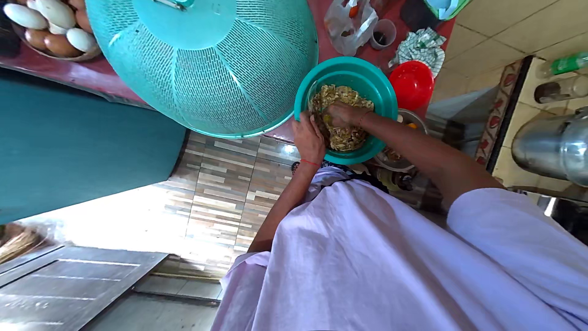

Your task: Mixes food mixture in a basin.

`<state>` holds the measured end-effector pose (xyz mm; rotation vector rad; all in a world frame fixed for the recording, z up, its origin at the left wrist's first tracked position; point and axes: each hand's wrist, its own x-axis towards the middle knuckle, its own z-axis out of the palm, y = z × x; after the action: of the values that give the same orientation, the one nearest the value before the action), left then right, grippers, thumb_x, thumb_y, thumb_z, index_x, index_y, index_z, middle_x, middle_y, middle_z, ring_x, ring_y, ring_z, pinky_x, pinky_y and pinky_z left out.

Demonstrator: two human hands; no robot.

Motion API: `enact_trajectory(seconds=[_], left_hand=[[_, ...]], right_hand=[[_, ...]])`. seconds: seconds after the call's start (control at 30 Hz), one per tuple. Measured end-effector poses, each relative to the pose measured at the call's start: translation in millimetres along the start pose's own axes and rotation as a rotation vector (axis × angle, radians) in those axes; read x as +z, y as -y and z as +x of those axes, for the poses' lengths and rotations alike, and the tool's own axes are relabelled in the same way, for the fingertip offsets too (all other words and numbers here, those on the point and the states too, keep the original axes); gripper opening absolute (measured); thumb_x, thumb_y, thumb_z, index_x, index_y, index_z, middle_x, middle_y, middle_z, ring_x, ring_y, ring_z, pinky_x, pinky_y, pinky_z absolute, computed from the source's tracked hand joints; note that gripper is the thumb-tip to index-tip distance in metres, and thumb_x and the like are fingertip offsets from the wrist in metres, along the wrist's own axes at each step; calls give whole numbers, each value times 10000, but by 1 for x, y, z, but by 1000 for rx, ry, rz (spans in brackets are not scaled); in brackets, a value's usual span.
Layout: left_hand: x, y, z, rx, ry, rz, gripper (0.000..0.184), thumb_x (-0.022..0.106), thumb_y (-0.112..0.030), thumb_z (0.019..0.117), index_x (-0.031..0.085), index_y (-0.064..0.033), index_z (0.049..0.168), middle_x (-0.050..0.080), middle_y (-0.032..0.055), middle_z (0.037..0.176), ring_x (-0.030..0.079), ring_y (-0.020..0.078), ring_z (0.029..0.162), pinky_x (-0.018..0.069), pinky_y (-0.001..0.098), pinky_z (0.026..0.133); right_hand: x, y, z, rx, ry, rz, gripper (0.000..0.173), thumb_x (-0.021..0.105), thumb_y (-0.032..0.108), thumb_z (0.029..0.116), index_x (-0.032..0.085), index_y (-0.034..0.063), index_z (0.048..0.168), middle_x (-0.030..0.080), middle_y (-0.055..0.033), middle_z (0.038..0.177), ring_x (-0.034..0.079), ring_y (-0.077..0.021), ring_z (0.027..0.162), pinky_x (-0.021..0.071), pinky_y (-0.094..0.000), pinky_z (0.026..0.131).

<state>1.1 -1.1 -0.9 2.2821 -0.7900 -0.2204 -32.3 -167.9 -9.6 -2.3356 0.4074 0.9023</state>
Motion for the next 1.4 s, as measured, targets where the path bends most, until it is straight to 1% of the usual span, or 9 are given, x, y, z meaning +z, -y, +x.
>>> enact_trajectory(seconds=[0.2, 0.53, 0.63, 0.77, 0.87, 1.0, 1.2, 1.33, 1.4], left_hand=[[0, -1, 0, 10, -13, 3, 296, 439, -131, 1077, 607, 68, 1218, 643, 269, 998, 646, 424, 914, 542, 492, 791], [-1, -1, 0, -10, 7, 22, 305, 438, -143, 1081, 604, 63, 1233, 642, 264, 1009, 652, 418, 912, 547, 492, 782], [-1, -1, 0, -5, 6, 14, 304, 437, -140, 1080, 605, 68, 1225, 647, 268, 992, 655, 420, 908, 545, 500, 785], [-2, -1, 1, 0, 4, -2, 293, 438, -132, 1079, 608, 67, 1210, 646, 263, 979, 645, 425, 909, 538, 494, 790], [-2, -2, 1, 0, 4, 8, 289, 440, -128, 1077, 609, 69, 1203, 638, 269, 985, 645, 427, 903, 542, 492, 779], [0, 0, 0, 16, -19, 10, 287, 446, -132, 1077, 613, 65, 1203, 643, 259, 973, 646, 414, 891, 541, 482, 775], [0, 0, 0, 21, -13, 12, 287, 437, -128, 1078, 607, 64, 1208, 650, 254, 971, 647, 408, 897, 539, 483, 776], [-1, -1, 1, 14, -12, 11, 283, 439, -125, 1077, 607, 63, 1205, 653, 260, 972, 654, 415, 902, 542, 493, 784], [0, -1, 0, 20, -28, 11, 285, 441, -127, 1077, 612, 61, 1205, 655, 252, 966, 653, 411, 900, 542, 487, 786]], right_hand=[[13, -3, 5, -61, -65, -70, 243, 651, 133, 961, 678, -79, 1077, 676, -273, 1108, 651, -439, 1108, 509, -585, 953], [22, 3, 7, 37, -99, -74, 257, 669, 103, 930, 685, -56, 1132, 674, -277, 1139, 643, -457, 1122, 502, -624, 933], [13, -4, 8, -6, -28, -43, 308, 618, 61, 958, 669, -24, 1250, 672, -264, 1208, 632, -446, 1180, 492, -617, 996], [5, -6, 4, -53, -26, -10, 270, 643, 84, 943, 697, -38, 1178, 691, -265, 1127, 651, -443, 1125, 503, -608, 978], [3, 1, 0, -28, -13, -44, 278, 651, 103, 958, 683, -68, 1175, 674, -274, 1180, 628, -440, 1177, 481, -589, 1018], [24, -10, 13, -67, -123, -70, 240, 680, 114, 924, 695, -52, 1096, 689, -261, 1089, 660, -440, 1085, 516, -597, 938], [22, -6, 10, -28, -139, -40, 251, 652, 66, 931, 696, -40, 1154, 690, -269, 1123, 656, -454, 1107, 509, -621, 932], [6, -6, 7, -23, -15, -3, 342, 591, 17, 966, 651, -15, 1301, 664, -268, 1246, 616, -450, 1210, 468, -607, 1038], [-1, -7, 5, -22, 31, 51, 360, 609, 56, 969, 651, -6, 1321, 660, -279, 1252, 611, -463, 1213, 461, -642, 1029]])
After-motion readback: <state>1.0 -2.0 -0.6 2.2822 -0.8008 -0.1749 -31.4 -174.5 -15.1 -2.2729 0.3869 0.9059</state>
